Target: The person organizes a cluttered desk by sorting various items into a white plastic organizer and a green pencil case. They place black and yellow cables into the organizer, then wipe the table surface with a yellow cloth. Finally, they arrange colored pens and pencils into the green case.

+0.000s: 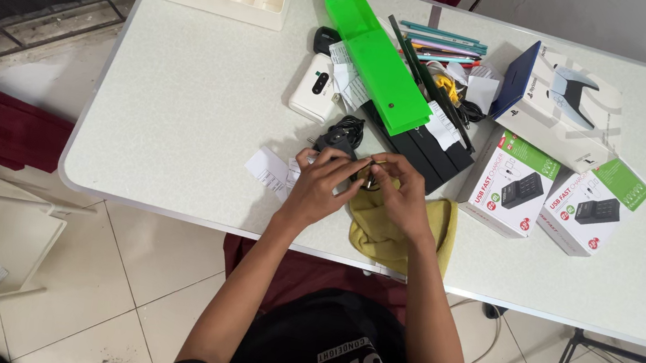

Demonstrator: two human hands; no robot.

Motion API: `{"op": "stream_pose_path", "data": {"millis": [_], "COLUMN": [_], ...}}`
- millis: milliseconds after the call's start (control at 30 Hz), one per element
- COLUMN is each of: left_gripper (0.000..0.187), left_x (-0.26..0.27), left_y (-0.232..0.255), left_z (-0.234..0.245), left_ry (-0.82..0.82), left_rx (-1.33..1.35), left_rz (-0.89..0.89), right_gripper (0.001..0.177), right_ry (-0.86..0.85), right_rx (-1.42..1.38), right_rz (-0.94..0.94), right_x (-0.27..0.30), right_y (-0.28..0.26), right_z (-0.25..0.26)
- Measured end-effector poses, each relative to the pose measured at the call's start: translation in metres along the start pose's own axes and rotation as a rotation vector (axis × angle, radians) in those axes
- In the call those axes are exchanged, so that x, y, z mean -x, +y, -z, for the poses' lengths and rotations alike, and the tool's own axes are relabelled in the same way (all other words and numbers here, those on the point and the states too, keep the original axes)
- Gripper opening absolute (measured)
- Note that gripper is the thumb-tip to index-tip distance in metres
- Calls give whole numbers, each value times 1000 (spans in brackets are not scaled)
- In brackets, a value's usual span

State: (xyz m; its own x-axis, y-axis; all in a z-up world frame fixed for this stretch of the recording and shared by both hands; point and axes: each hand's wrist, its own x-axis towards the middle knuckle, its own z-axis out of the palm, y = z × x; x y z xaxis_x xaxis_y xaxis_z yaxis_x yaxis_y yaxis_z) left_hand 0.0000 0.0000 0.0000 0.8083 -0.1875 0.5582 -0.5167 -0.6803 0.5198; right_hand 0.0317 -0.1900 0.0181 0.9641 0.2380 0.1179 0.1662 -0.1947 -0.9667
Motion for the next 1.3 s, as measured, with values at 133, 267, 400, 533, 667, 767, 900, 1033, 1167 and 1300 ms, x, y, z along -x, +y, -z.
{"op": "stream_pose_path", "data": {"millis": [133, 267, 400, 533, 667, 767, 900, 1033, 1167, 1300], "left_gripper": [45, 37, 34, 36, 36, 38, 40, 47, 37, 30], "left_x": [-2, -1, 2, 5, 7, 8, 10, 13, 21, 24], "left_y": [3, 3, 3, 3, 1, -1, -3, -4, -11, -24], "left_z": [5, 2, -5, -7, -8, -8, -8, -7, -12, -22], "left_ry": [9, 50, 60, 26, 15, -10, -25, -41, 9, 154], "left_rx": [-43, -106, -89, -74, -68, -64, -80, -72, -79, -183], "left_rz": [-48, -72, -69, -57, -50, -38, -33, -39, -28, 20], "right_gripper": [18, 18, 23, 36, 42, 39, 35, 33, 33, 32], "right_ry": [-1, 24, 29, 11, 11, 7, -6, -12, -15, 6], "right_rx": [18, 124, 265, 345, 378, 357, 351, 372, 373, 389], "right_rz": [13, 98, 122, 167, 180, 167, 147, 126, 117, 94], "right_x": [1, 3, 6, 5, 5, 6, 6, 6, 6, 6], "right_y": [3, -2, -15, -23, -27, -29, -29, -28, -28, -31], "right_z": [1, -1, 3, 5, 4, 4, 2, 0, 1, 0]}}
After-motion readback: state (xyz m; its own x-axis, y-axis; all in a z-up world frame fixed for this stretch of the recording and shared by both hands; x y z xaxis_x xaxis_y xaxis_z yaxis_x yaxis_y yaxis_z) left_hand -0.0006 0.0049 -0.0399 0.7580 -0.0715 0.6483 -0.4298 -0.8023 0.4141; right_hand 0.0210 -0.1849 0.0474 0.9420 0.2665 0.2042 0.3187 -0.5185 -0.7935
